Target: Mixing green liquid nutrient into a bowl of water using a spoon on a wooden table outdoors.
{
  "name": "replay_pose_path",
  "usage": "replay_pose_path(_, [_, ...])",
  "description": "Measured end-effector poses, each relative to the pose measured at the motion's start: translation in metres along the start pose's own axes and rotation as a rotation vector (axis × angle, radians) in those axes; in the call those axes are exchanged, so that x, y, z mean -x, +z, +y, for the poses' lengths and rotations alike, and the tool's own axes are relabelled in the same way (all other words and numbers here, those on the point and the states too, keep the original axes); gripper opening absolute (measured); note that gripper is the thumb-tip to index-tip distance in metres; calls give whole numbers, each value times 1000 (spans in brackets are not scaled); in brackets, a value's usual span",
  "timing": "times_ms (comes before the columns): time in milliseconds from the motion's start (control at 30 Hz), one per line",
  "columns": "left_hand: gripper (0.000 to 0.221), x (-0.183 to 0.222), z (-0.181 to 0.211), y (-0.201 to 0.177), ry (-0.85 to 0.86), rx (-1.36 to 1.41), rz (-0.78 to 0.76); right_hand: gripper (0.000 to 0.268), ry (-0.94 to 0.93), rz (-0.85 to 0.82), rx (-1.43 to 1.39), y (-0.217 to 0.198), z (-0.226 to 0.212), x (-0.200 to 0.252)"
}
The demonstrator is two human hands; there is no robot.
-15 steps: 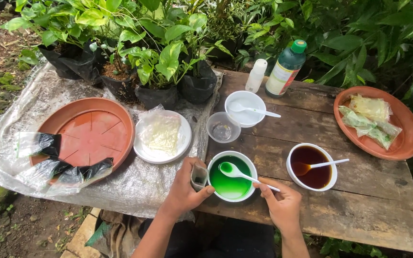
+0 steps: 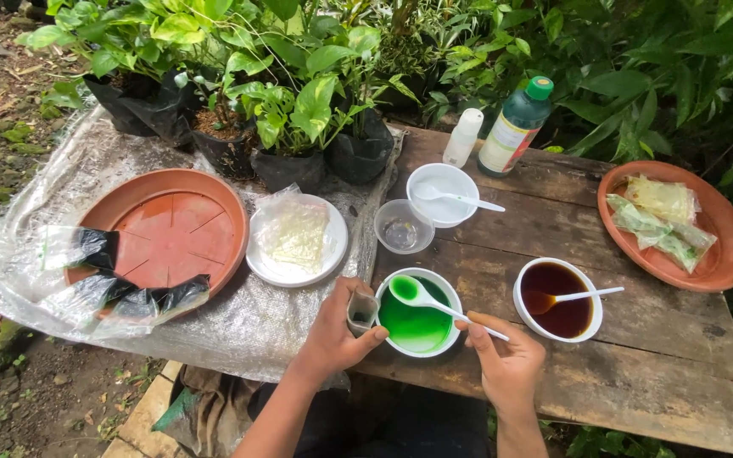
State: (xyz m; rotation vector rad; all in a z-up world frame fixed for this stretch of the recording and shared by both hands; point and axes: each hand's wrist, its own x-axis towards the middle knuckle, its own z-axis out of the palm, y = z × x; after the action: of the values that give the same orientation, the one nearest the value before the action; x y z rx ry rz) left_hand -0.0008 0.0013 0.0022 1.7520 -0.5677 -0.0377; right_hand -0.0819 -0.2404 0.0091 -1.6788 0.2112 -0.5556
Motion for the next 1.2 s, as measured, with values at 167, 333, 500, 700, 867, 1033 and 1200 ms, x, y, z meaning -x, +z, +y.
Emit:
replay_pose_path(167, [55, 0, 8, -3, 10, 11, -12, 19, -109, -43, 62, 6, -22, 4])
replay_pose_path(333, [61, 1, 0, -2, -20, -63, 13, 16, -287, -125, 69, 17, -41, 7])
replay_pose_path(500, [63, 2, -1, 0, 36, -84, 34, 14, -412, -204, 28, 21, -46, 11])
replay_pose_path(700, [57, 0, 3, -1, 121, -99, 42, 12, -453, -255, 72, 23, -53, 12])
replay_pose_path(867, [57, 1, 5, -3, 71, -108, 29, 11, -461, -281, 90, 22, -57, 13])
replay_pose_path(1033, [59, 3, 0, -2, 38, -127, 19, 11, -480, -276, 73, 17, -48, 11])
replay_pose_path(1200, [59, 4, 3, -3, -4, -103, 17, 18, -131, -113, 111, -6, -15, 7])
